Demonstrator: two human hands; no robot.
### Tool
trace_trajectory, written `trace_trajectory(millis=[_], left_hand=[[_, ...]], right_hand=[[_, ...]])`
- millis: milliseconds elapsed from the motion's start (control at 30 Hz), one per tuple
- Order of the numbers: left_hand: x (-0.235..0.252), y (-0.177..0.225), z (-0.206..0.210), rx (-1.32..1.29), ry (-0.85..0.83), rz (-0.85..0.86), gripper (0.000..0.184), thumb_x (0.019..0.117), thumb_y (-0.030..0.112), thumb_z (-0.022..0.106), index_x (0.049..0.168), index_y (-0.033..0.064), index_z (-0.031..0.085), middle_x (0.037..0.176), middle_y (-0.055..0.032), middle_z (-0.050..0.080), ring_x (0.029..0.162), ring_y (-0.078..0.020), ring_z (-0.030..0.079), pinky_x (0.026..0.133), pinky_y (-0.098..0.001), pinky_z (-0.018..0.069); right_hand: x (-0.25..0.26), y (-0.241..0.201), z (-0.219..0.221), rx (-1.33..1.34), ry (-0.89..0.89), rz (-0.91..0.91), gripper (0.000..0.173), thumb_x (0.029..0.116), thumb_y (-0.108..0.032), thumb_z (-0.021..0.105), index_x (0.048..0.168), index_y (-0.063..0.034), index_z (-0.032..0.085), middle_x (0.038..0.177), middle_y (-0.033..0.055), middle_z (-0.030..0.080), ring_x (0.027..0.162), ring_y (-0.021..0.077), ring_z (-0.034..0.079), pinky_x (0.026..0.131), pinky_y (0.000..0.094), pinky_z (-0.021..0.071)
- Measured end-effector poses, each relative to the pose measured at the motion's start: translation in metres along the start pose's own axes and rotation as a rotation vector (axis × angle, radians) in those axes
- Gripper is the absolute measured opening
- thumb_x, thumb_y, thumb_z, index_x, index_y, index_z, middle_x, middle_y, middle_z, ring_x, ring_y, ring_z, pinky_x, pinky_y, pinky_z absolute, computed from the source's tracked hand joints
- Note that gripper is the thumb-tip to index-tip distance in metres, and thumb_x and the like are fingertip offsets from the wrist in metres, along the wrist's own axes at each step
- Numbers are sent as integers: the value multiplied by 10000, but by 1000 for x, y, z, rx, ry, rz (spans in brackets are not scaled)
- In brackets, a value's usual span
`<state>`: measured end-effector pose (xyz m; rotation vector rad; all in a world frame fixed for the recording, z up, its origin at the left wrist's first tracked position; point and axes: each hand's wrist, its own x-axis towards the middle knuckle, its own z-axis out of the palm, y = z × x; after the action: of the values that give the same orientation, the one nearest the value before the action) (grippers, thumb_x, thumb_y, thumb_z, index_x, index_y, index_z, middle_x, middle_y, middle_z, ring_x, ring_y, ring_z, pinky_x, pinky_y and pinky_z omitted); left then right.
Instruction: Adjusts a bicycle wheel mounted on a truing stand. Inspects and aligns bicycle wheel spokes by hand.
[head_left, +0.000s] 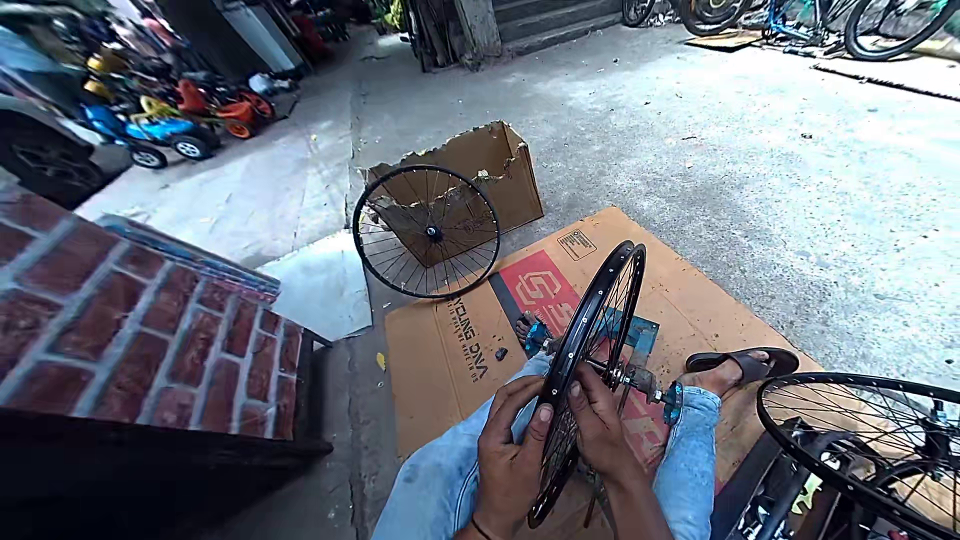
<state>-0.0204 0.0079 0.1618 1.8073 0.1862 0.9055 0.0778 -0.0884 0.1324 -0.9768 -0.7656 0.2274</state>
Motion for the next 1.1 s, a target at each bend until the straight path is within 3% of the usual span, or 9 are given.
trace_trajectory(millis=[133,300,433,600,800,900,967,1033,1100], left_hand=[[-3,-1,1,-36,-2,17,297,1008,317,648,1132,72,759,1221,-105,672,1147,-223,641,982,-342,566],[-1,4,2,31,48,0,234,976,294,688,1043,89,777,1133,-54,689,1067,-187,659,926,-312,580],[-10,7,1,-43,-29,-5,268,1007,286,658,1145,79,758,1225,-79,666,1130,-203,643,957,-324,576],[-11,10,0,-91,-89,-45,288,1022,295,633,1168,79,755,1351,-127,624,1207,-260,622,984,-359,575],[0,9,-3,-99,-110,-63,436,1029,328,621,1370,55,629,1388,-122,610,1241,-272,616,1031,-394,558],[-5,6,-6,-143,-84,-103,678,998,342,670,1546,57,391,1360,-133,617,1234,-290,613,1051,-422,540],[-5,8,-6,-199,-78,-124,747,982,289,701,1583,81,309,1356,-139,621,1213,-303,629,1037,-429,549],[0,10,-6,-233,-75,-144,783,964,253,725,1592,105,282,1371,-137,616,1216,-312,629,1031,-429,553],[3,15,-2,-257,-80,-158,788,956,217,736,1593,112,286,1345,-129,638,1201,-290,648,1011,-403,569]], right_hand=[[-4,5,10,-95,112,-29,416,1126,-354,355,1210,-9,572,1090,58,658,1035,91,646,953,299,548],[3,1,21,-145,184,86,338,1093,-146,386,1165,-44,700,1003,54,716,915,109,683,847,310,584],[-14,3,-1,33,17,39,413,1031,-326,583,1318,-34,639,1222,78,691,1125,144,646,1007,372,535],[-8,-14,-30,-90,-194,130,423,946,-158,738,1337,-34,638,1254,81,696,1137,167,674,996,385,576],[6,-1,7,-412,279,-247,170,751,-26,785,835,-93,653,841,8,728,732,69,698,624,243,606],[-6,7,28,-445,417,-264,174,771,-52,774,836,-105,621,954,38,753,820,104,736,665,270,636],[-12,5,15,-345,254,-203,161,825,-105,747,945,-115,641,1021,37,747,905,121,733,725,304,637],[-19,-2,-6,-291,36,-142,265,1001,-318,667,1181,-126,645,1201,23,695,1095,118,680,908,331,606],[-16,-13,-20,-274,-20,-112,315,1036,-368,614,1183,-99,688,1202,32,713,1083,113,691,896,314,611]])
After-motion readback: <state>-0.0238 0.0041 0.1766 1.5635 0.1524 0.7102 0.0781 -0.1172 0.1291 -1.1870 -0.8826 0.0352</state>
